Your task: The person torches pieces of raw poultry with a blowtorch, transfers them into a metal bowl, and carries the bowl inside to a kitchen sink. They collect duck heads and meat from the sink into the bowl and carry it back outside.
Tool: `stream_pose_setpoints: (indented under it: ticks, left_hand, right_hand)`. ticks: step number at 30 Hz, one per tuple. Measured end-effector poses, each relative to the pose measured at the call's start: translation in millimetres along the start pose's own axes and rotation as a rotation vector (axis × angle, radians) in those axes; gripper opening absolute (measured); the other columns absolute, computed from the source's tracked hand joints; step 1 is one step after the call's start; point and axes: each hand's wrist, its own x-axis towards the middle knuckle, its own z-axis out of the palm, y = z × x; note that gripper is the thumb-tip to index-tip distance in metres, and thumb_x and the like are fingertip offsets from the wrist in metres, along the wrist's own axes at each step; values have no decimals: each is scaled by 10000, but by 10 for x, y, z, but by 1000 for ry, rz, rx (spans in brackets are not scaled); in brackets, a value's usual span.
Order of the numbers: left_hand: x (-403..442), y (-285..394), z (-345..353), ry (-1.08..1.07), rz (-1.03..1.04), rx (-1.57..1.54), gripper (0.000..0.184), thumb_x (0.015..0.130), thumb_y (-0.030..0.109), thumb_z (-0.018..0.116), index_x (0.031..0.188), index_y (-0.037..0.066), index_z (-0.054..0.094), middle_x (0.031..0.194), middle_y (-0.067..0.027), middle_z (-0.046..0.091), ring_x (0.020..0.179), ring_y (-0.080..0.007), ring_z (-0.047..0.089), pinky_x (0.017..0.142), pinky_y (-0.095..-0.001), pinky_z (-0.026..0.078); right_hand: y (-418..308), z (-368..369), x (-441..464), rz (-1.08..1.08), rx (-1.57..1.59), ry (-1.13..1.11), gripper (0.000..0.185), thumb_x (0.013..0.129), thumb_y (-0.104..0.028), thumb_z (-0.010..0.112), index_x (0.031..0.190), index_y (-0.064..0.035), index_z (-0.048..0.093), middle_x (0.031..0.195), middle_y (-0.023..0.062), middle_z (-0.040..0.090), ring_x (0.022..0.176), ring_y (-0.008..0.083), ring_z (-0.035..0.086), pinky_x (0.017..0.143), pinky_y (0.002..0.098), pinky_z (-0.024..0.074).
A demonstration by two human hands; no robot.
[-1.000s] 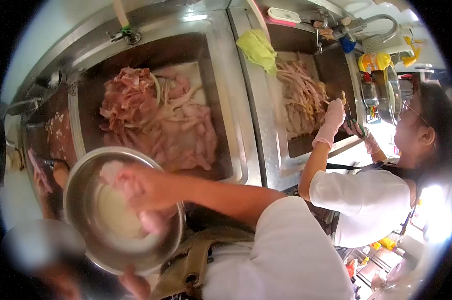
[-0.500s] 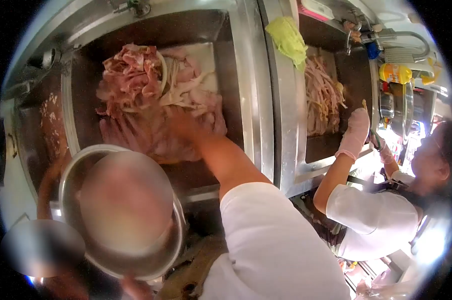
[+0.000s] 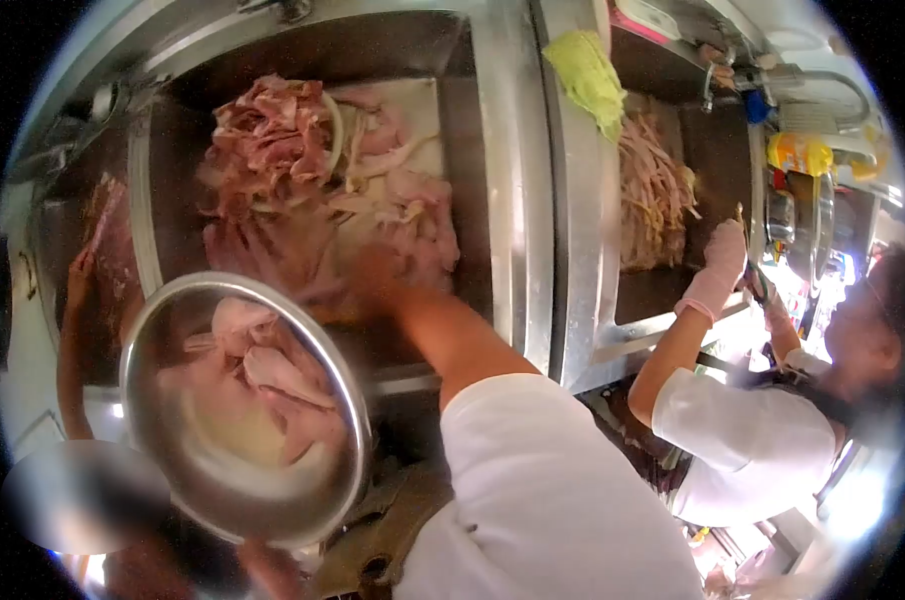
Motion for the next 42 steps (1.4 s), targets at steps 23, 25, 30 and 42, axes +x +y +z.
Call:
stream_pose_setpoints:
  ticks: [23,25,30,42]
  left_hand:
    - [-17,-319,-97,157,-157,-233,455,679,35,531,1122,-66,550,1139,-138,575,1046,-239,525,921,-352,420]
    - [0,-349,-135,153,-213,-335,440,682,30,528,1110,-70,550,1141,-138,574,1033,-236,529,914,-347,423]
    - [-56,-68,134,130,-78,-340,390,685,24,527,1059,-84,549,1089,-131,583,981,-234,543,902,-352,429]
    - [-88,456,457,204,-27,-380,286,681,58,536,884,-137,583,949,-134,612,845,-243,564,806,-332,463]
  right_hand:
    - [348,121,-105,111,557,-850,508,670,-402,751,1046,-67,691,973,124,696,880,244,639,743,403,501]
    - [382,253,-35,133,606,-889,497,683,-399,742,1038,-55,691,966,123,697,871,241,637,732,403,498]
    - [650,1100,428,-231,375,-420,307,734,-279,689,942,-54,690,887,83,676,814,206,621,708,366,497]
    - [-944,-1772,-1967,-539,1229,543,278,873,-196,633,1112,-57,595,888,86,601,767,187,604,658,322,497]
